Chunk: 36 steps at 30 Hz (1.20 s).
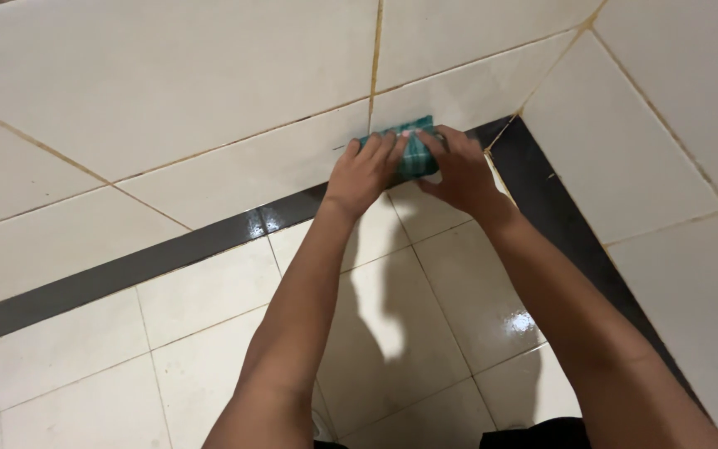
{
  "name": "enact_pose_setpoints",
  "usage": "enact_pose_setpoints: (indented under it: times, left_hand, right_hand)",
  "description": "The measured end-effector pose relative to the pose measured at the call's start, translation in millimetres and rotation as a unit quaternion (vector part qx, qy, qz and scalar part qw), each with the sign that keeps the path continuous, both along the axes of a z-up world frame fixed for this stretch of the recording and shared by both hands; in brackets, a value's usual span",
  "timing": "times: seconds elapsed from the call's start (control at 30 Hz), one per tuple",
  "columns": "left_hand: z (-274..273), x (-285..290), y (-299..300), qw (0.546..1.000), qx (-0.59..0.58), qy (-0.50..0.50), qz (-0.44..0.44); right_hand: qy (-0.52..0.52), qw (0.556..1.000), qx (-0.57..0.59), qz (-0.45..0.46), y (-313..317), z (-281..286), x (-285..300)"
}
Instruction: The person uses a green cloth to scrub the grout lines and tiles on the lower section of a tiled wall. They move along the wall, cleaning the horizontal and vertical seams between the white and beige tiles.
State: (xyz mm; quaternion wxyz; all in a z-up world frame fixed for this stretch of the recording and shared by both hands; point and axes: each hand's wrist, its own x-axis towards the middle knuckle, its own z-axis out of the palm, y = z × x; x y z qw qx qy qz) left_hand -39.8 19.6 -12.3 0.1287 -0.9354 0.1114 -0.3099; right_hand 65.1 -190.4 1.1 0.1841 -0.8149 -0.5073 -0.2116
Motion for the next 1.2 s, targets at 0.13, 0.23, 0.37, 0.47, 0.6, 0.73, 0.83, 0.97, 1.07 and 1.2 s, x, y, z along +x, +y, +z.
enact_pose_setpoints:
  times: [0.13,0.23,0.37,0.47,0.6,0.73,0.83,0.97,1.07,1.2]
  left_hand:
    - [29.7,6.7,-13.9,0.997,-0.066,-0.032,-0.013]
    - [68.0,6.4,-17.6,0.995,-0.067,-0.075,0.025]
    - [90.5,2.8,-17.6,0.986,-0.122,-0.117,0.009]
    - [56.3,14.3,-13.4,0.992,-0.086,-0.084,0.030]
    - [31.0,17.4,-9.5,0.999,-0.027,-0.003,0.036]
    - [93.3,1.7,-9.8,0.996,-0.041,-0.067,0.040]
    - [129.1,-2.8,-4.7,0.980,-0.072,-0.181,0.034]
    - [124.2,-10.4,0.2,0.974,-0.075,-0.215,0.016]
    - [90.6,-19.4,5.1,0.984,-0.034,-0.172,0.045]
    - [75.6,-29.7,12.7,0.991,0.011,-0.117,0.057]
  right_hand:
    - [-0.043,0.997,0.058,-0.020,-7.8,10.2,19.6]
    - [-0.058,0.995,0.069,-0.041,-7.4,65.8,19.9]
    - [-0.060,0.992,0.101,-0.040,1.9,78.1,23.3]
    - [-0.011,0.997,0.046,-0.063,6.1,42.6,32.1]
    - [0.042,0.998,-0.018,-0.035,1.6,26.1,25.7]
    - [-0.015,0.998,0.035,-0.048,2.3,91.1,23.0]
    - [-0.109,0.987,0.110,-0.031,5.2,130.7,18.1]
    - [-0.119,0.982,0.143,-0.021,15.1,119.2,20.0]
    - [-0.064,0.994,0.086,-0.010,16.0,86.6,18.4]
    - [-0.035,0.999,0.003,0.022,18.7,77.3,16.3]
